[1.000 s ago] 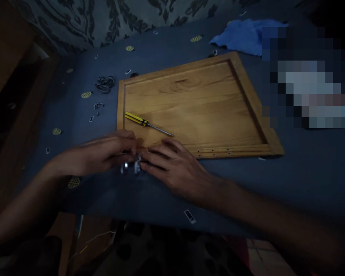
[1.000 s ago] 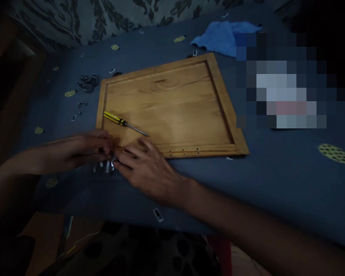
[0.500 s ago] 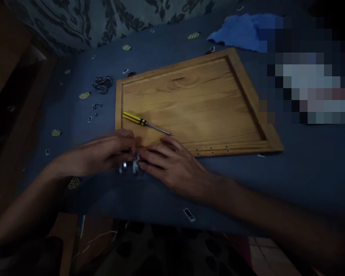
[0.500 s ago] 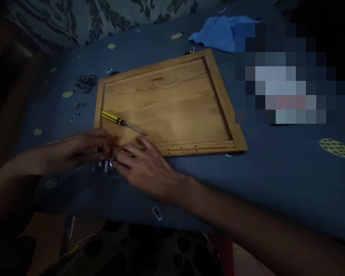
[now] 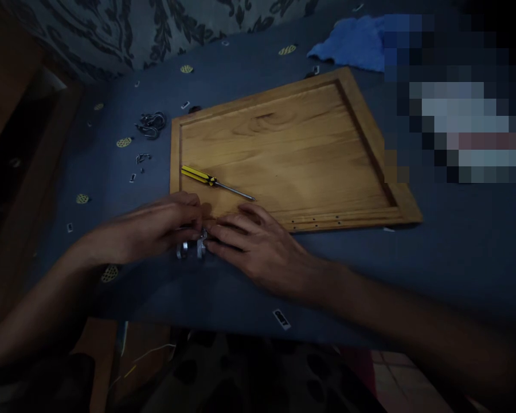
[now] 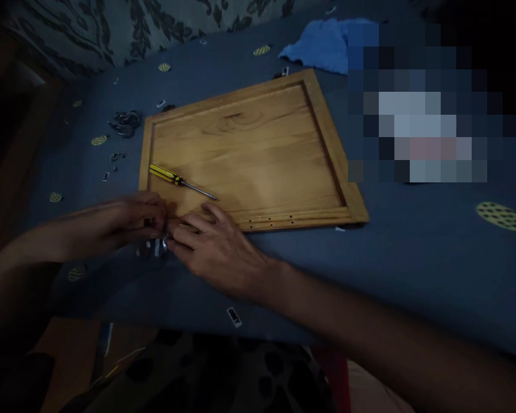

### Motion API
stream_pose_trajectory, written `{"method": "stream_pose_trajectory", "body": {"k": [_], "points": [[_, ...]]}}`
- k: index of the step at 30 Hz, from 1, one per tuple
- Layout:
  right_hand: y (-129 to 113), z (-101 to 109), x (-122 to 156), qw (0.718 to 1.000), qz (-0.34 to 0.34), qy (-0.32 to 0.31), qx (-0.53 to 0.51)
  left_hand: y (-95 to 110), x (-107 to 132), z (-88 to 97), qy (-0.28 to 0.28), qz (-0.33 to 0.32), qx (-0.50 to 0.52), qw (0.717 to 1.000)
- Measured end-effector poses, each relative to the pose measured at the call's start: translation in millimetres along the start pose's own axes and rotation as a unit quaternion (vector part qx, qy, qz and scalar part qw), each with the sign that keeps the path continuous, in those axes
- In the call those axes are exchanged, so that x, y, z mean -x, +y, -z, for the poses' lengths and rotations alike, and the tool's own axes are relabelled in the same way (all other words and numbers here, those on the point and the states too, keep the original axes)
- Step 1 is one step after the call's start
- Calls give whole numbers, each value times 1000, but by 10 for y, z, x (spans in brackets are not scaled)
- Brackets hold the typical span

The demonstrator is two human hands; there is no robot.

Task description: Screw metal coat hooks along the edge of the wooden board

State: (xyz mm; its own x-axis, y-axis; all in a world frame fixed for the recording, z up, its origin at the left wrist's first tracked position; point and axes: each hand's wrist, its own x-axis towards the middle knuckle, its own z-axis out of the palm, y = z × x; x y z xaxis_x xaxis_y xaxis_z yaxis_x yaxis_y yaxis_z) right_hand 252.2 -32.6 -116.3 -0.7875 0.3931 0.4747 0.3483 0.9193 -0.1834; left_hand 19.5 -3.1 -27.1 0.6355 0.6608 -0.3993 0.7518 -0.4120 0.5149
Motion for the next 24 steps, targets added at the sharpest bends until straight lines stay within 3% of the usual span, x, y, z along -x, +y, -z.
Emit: {"method": "stream_pose_trajectory", "body": {"k": [14, 24], "points": [[6, 3, 4, 1000, 2, -3, -3, 13, -21, 43, -20, 15, -7, 1000], [6, 2, -5, 1000, 2, -4, -12, -14, 120, 91, 63, 15, 44, 997]]}}
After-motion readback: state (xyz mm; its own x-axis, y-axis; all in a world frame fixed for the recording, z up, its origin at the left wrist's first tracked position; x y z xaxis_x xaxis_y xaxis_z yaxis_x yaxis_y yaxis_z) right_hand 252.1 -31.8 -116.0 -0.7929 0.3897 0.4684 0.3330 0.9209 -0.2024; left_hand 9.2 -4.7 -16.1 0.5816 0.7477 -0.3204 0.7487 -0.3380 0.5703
